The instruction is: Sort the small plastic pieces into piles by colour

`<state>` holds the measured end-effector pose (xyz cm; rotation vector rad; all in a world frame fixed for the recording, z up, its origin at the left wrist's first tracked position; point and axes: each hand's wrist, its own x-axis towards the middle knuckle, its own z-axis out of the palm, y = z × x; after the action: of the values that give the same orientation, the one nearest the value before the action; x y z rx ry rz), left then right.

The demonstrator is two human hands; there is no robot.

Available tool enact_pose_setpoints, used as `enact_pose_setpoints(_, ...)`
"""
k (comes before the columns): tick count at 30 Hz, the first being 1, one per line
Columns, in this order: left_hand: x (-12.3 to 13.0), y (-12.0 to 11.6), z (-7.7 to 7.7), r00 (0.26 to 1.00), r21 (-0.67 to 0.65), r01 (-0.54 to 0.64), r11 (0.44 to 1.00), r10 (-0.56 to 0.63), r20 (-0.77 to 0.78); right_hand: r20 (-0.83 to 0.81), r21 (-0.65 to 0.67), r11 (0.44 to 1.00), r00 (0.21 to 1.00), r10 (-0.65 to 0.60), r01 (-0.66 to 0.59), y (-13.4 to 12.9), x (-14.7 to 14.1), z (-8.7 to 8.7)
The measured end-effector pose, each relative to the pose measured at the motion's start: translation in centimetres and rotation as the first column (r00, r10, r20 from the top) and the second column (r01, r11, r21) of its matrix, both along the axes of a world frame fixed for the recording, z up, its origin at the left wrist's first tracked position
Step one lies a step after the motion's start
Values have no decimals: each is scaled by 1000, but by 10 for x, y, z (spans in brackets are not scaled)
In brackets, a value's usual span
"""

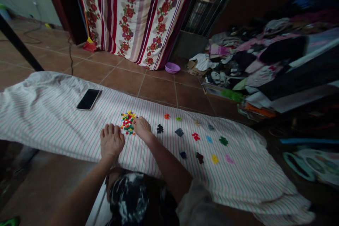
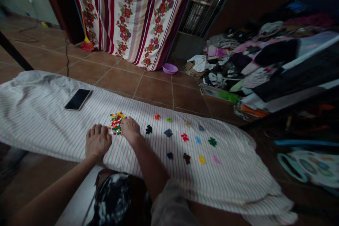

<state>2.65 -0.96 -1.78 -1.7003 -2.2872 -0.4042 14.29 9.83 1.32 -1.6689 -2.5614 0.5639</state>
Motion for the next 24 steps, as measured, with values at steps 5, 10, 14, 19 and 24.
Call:
enact_pose_setpoints(5, 0, -1, 1, 1000, -13, -4, 1000, 4, -11, 39, 11, 1000, 999, -25, 24, -8, -9, 7)
enact_pose_setpoints(10, -1, -1, -1, 1000, -10, 1, 1000, -2, -26, 0, 116, 993, 1000, -20, 19, -19, -8, 9)
enact_pose_setpoints(14, -1, -1, -2, 999, -5, 4, 1000, -4, -32, -38, 182, 983, 999, 7, 0, -22, -4, 5)
enact_pose_setpoints(19, -1, 0, -2, 999, -9, 2, 1000, -3, -38, -81, 224, 975, 996, 23, -4, -20, -3, -3)
enact_pose_setpoints(24, 0, -1, 0, 1000, -16, -6, 1000, 6, -31, -127, 250, 968, 992, 15, 17, -19, -2, -7)
